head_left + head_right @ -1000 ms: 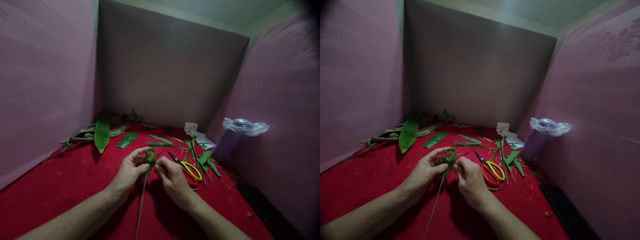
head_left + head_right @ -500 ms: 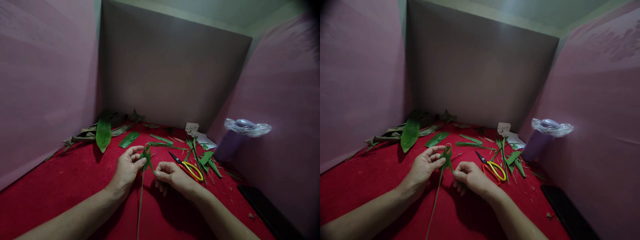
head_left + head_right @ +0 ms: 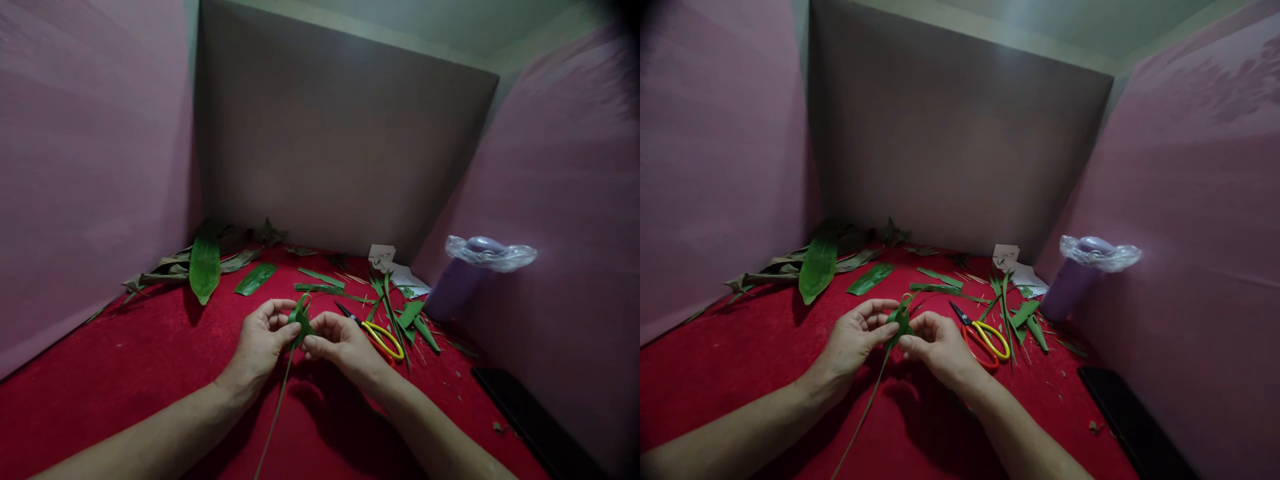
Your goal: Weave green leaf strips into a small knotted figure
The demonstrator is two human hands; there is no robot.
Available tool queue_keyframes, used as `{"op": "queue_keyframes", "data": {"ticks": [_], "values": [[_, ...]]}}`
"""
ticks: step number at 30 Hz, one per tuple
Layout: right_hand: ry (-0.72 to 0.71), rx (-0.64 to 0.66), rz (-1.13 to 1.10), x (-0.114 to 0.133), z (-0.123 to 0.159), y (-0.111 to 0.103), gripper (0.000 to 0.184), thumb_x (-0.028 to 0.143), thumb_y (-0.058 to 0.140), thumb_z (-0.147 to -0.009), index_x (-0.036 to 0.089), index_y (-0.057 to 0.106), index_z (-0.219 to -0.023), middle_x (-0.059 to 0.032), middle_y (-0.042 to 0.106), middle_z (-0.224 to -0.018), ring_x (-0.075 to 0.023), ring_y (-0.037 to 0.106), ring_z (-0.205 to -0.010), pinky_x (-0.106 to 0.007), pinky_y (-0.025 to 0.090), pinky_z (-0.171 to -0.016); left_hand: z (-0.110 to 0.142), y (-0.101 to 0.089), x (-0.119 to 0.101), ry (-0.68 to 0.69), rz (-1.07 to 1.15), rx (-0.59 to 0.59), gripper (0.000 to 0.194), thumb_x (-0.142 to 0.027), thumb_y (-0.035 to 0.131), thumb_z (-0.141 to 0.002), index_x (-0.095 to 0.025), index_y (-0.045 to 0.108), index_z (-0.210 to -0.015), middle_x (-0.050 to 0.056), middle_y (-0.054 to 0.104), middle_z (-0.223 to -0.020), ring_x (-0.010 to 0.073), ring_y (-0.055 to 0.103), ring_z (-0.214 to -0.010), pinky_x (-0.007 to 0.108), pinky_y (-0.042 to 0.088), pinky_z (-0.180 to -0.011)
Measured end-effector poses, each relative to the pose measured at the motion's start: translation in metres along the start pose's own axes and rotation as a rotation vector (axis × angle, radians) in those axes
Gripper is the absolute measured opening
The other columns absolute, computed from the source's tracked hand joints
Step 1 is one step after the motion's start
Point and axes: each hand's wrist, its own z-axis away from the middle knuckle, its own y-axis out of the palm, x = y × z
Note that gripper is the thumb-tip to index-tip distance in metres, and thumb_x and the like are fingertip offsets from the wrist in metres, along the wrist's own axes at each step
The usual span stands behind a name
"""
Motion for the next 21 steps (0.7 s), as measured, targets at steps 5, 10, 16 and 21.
{"op": "queue_keyframes", "data": {"ticks": [5, 10, 16, 21], "values": [[0.042, -0.023, -0.025, -0.0078, 0.0003, 0.0062, 0.034, 0.046, 0.064, -0.069, 0.016, 0.048, -0.072, 0.0028, 0.060, -0.054, -0.0082, 0.053, -0.042, -0.021, 0.043, -0.045, -0.0001, -0.0020, 0.0032, 0.027, -0.027, -0.029, 0.032, -0.017, 0.073, -0.057, -0.014, 0.059, -0.086, -0.003, 0.063, -0.057, 0.0096, 0.057, -0.051, 0.019, 0.043, -0.050], [0.071, 0.015, 0.023, -0.0101, 0.0019, 0.0079, 0.038, 0.051, 0.060, -0.070, 0.019, 0.041, -0.072, 0.0057, 0.055, -0.050, -0.0085, 0.050, -0.036, -0.020, 0.040, -0.038, 0.0015, -0.0018, 0.0051, 0.031, -0.030, -0.035, 0.034, -0.018, 0.074, -0.056, -0.014, 0.059, -0.086, -0.004, 0.060, -0.054, 0.0096, 0.057, -0.049, 0.019, 0.043, -0.049], [0.013, -0.044, 0.043, -0.0036, 0.0024, 0.0088, 0.029, 0.044, 0.056, -0.077, 0.019, 0.043, -0.072, 0.0073, 0.050, -0.050, -0.0031, 0.033, -0.035, -0.015, 0.022, -0.035, 0.0042, 0.0027, 0.0014, 0.000, 0.000, -0.032, 0.040, -0.020, 0.075, -0.053, -0.015, 0.056, -0.088, -0.007, 0.057, -0.050, 0.0084, 0.052, -0.043, 0.019, 0.040, -0.044], [-0.008, -0.076, 0.035, -0.0023, 0.0005, 0.0049, 0.029, 0.043, 0.060, -0.074, 0.018, 0.045, -0.069, 0.0070, 0.049, -0.048, -0.0031, 0.032, -0.036, -0.016, 0.022, -0.035, 0.0046, 0.0024, 0.0002, -0.083, 0.006, -0.012, 0.047, -0.022, 0.078, -0.053, -0.015, 0.054, -0.093, -0.005, 0.061, -0.055, 0.0085, 0.052, -0.042, 0.019, 0.038, -0.043]]}}
